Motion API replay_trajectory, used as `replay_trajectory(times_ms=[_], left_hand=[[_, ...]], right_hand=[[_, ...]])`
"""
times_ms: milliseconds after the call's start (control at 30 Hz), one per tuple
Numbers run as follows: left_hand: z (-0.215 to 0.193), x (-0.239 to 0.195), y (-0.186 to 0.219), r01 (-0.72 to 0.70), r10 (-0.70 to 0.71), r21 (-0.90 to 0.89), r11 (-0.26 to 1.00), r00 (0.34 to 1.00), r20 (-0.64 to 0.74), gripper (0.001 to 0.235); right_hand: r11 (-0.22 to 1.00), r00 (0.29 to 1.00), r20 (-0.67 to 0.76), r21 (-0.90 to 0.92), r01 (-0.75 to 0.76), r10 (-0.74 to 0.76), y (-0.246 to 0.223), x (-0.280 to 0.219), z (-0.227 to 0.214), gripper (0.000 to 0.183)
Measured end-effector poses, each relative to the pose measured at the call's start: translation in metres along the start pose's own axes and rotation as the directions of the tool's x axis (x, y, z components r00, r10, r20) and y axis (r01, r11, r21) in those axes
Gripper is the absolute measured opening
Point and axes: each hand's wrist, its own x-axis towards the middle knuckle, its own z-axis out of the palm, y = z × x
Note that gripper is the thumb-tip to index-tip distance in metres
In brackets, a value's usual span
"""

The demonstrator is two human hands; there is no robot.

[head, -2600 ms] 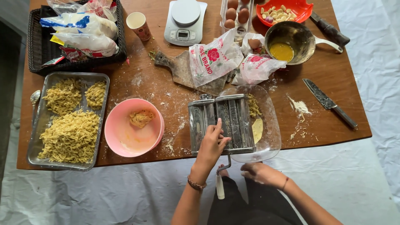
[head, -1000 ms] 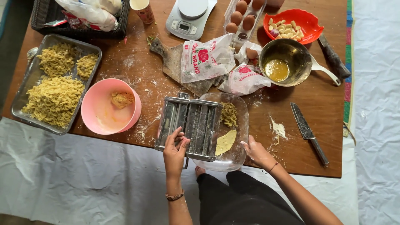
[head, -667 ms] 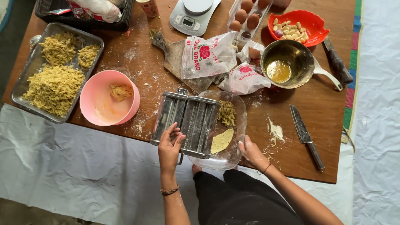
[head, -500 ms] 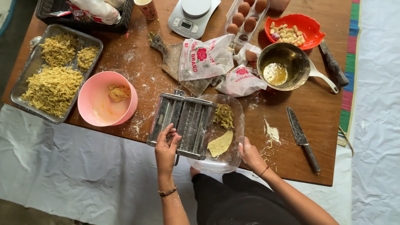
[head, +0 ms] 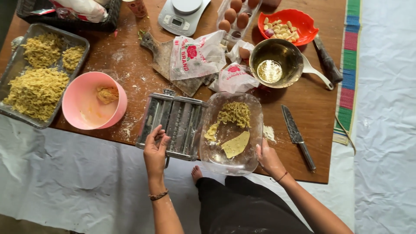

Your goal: The person prepares dough by hand, shaping small pieces and feeding them into a manual pasta machine to cut them into noodles. The cut pasta is collected in a clear container on the table.

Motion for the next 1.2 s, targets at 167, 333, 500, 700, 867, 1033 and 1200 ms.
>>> replay_trajectory(times_ms=[167, 333, 500, 700, 867, 1033, 1200], left_hand=[[0.001, -0.002, -0.005, -0.013, 0.013, 0.005, 1.000, 1.000, 0.011, 0.044], [0.001, -0.003, -0.001, -0.012, 0.012, -0.012, 1.000, 1.000, 0.017, 0.043], [0.000, -0.004, -0.002, -0.024, 0.024, -0.014, 1.000, 0.999, 0.033, 0.041], [-0.001, -0.003, -0.003, -0.026, 0.028, -0.025, 0.999, 0.999, 0.043, 0.041], [-0.004, -0.001, -0.013, -0.036, 0.037, -0.011, 0.999, 0.998, 0.052, 0.040], [-0.005, -0.002, -0.019, -0.029, 0.029, -0.013, 1.000, 0.998, 0.057, 0.041], [-0.002, -0.001, -0.010, -0.038, 0.039, -0.010, 0.999, 0.998, 0.043, 0.039]], right_hand=[[1.000, 0.999, -0.034, -0.004, -0.031, 0.031, 0.036, 0.004, 0.000, 0.042], [0.998, 0.997, -0.053, 0.009, -0.056, 0.056, 0.049, 0.004, -0.009, 0.043], [0.998, 0.994, -0.097, 0.011, -0.055, 0.056, 0.077, 0.022, 0.001, 0.043], [0.996, 0.992, -0.091, 0.040, -0.079, 0.083, 0.080, 0.027, -0.002, 0.043], [0.991, 0.989, -0.085, 0.068, -0.112, 0.118, 0.080, 0.029, -0.006, 0.044], [0.990, 0.987, -0.090, 0.061, -0.130, 0.135, 0.087, 0.030, -0.006, 0.045], [0.805, 0.498, -0.638, -0.398, 0.441, -0.588, 0.039, 0.017, -0.028, 0.041]])
